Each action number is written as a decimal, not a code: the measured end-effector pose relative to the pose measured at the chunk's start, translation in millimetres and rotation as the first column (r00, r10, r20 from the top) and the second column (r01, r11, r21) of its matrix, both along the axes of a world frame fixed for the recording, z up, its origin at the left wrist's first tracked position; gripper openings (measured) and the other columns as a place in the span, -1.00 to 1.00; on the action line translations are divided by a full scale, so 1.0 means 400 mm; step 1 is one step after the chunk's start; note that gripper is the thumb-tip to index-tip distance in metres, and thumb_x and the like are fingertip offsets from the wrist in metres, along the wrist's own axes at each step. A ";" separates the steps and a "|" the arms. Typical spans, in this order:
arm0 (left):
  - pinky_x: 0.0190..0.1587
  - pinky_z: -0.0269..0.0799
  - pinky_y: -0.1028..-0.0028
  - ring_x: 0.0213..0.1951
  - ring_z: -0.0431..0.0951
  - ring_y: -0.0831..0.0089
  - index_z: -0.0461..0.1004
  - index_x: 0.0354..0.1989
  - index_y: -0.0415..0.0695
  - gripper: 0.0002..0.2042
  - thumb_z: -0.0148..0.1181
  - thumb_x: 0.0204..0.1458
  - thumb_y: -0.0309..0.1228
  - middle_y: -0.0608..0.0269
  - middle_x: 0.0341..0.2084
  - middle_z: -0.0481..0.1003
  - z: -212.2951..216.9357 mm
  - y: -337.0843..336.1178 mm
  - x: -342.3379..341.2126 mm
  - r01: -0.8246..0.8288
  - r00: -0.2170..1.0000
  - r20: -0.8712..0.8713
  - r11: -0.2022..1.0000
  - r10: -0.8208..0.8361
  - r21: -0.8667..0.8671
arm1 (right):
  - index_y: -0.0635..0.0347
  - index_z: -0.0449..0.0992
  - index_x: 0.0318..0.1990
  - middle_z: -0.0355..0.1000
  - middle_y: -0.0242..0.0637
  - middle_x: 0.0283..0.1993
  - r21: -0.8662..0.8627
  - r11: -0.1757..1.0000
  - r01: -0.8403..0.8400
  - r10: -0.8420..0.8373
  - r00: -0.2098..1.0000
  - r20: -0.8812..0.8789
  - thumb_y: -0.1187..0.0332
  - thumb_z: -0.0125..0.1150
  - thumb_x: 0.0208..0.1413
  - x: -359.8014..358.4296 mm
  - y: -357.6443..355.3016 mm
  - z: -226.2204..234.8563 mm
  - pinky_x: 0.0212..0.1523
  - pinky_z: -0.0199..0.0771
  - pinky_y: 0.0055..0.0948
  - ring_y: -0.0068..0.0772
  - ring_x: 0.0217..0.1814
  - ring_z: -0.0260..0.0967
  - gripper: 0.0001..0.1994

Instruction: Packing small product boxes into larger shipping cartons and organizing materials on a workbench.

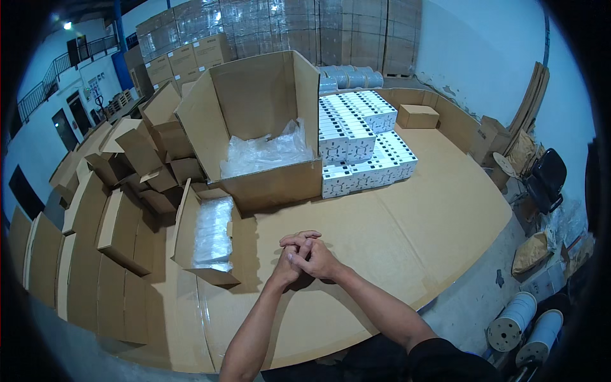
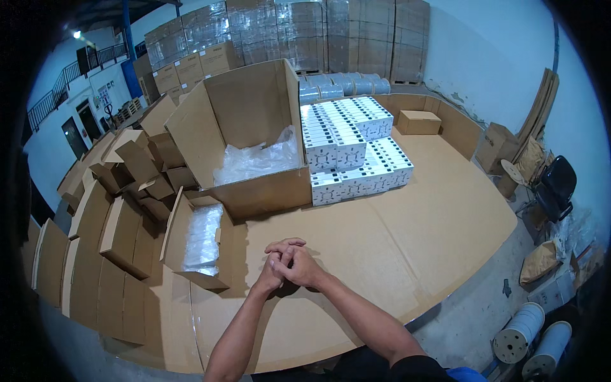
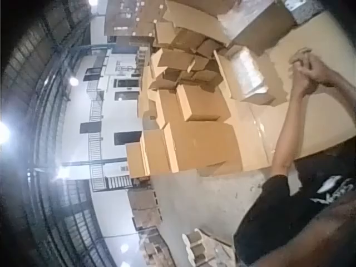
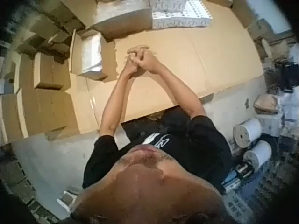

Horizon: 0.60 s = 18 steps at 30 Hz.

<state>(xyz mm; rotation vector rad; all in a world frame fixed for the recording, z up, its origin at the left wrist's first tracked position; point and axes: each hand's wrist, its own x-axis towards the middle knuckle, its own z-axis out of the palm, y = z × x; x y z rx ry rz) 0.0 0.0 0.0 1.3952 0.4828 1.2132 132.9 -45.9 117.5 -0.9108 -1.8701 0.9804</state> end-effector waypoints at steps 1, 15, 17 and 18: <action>0.19 0.40 0.20 0.11 0.48 0.17 0.33 0.24 -0.20 -0.42 0.06 0.29 0.06 0.02 0.10 0.46 0.110 -0.056 0.012 0.102 0.994 0.052 0.994 -0.100 -0.047 | 0.23 0.53 0.09 0.52 -0.08 0.10 0.006 1.000 0.016 -0.016 1.000 0.010 0.20 0.19 0.17 0.005 -0.002 0.002 0.21 0.41 -0.20 -0.13 0.12 0.47 -0.60; 0.19 0.38 0.28 0.09 0.49 0.23 0.50 0.07 -0.22 -0.48 -0.09 0.37 0.04 0.08 0.03 0.51 0.236 -0.095 -0.033 -0.144 0.916 -0.372 0.989 0.148 0.038 | 0.25 0.56 0.03 0.56 -0.07 -0.03 0.003 1.000 0.022 -0.022 0.998 -0.057 0.26 0.20 0.11 -0.030 -0.026 0.044 0.13 0.48 -0.19 -0.09 0.05 0.51 -0.63; 0.18 0.38 0.28 0.08 0.49 0.23 0.49 0.08 -0.23 -0.50 -0.09 0.38 0.01 0.09 0.03 0.50 0.246 -0.103 -0.032 -0.164 0.932 -0.326 0.986 0.161 0.020 | 0.24 0.56 0.03 0.56 -0.08 -0.01 0.024 0.999 0.036 -0.036 0.999 0.000 0.26 0.21 0.10 -0.034 -0.025 0.043 0.14 0.48 -0.19 -0.10 0.06 0.51 -0.63; 0.18 0.38 0.28 0.08 0.49 0.23 0.49 0.08 -0.23 -0.50 -0.09 0.38 0.01 0.09 0.03 0.50 0.255 -0.106 -0.032 -0.159 0.933 -0.324 0.987 0.156 0.019 | 0.24 0.56 0.03 0.56 -0.08 -0.01 0.024 0.999 0.041 -0.041 0.999 0.002 0.26 0.21 0.10 -0.035 -0.020 0.034 0.14 0.48 -0.19 -0.10 0.06 0.51 -0.63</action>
